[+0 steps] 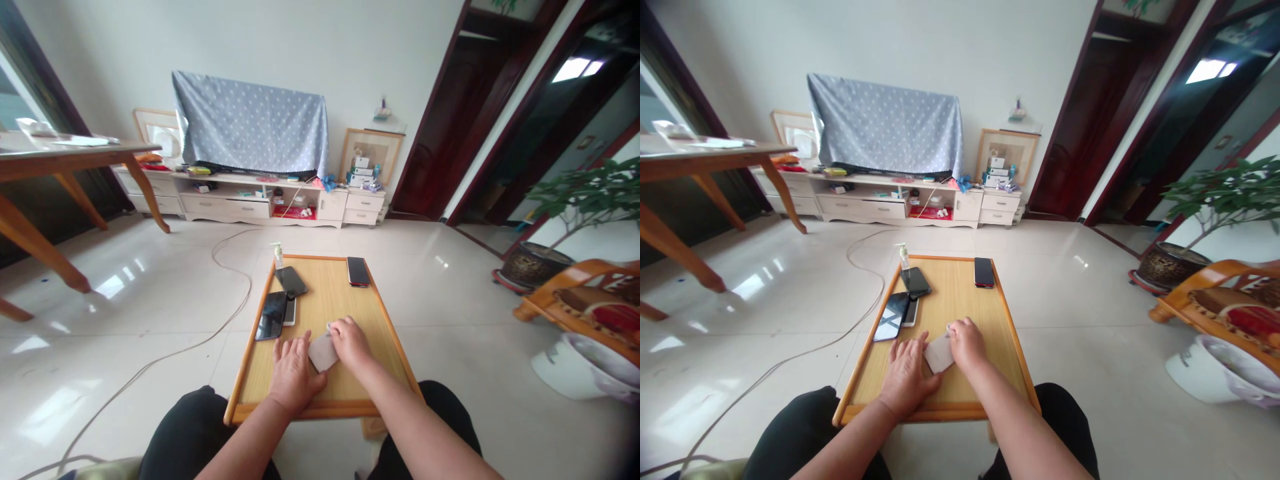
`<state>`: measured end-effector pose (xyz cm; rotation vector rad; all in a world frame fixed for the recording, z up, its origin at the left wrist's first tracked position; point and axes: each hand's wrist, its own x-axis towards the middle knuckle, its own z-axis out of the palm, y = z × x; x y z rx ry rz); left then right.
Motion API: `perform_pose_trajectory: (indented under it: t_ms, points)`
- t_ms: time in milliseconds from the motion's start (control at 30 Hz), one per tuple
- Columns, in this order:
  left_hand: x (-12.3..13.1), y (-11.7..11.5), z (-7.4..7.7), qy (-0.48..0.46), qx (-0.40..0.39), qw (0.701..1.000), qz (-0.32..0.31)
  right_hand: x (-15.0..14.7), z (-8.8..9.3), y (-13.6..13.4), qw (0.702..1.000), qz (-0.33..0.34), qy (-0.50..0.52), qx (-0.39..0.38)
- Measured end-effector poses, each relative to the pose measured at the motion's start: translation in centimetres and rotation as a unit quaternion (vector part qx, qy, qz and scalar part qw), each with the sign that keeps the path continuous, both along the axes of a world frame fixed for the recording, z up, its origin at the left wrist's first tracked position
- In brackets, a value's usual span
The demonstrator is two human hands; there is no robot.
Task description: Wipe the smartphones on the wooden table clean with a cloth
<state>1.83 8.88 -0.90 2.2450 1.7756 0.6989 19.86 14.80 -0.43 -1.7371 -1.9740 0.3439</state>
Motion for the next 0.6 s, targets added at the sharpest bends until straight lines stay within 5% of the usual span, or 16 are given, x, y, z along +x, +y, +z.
perform_pose_trajectory:
  t_ms: [167,367,600]
  points:
    - [0.1,0.1,0.3,0.010,-0.008,1.000,0.003,1.4,0.3,1.0,0.998,-0.059,-0.007,0.010]
    - [0.0,0.1,0.8,0.011,-0.010,1.000,-0.002,-2.0,-0.7,-2.8,0.999,0.043,-0.011,0.018]
    - [0.1,-0.3,1.5,0.026,-0.015,1.000,-0.001,3.1,0.4,-0.3,0.994,-0.103,-0.038,0.023]
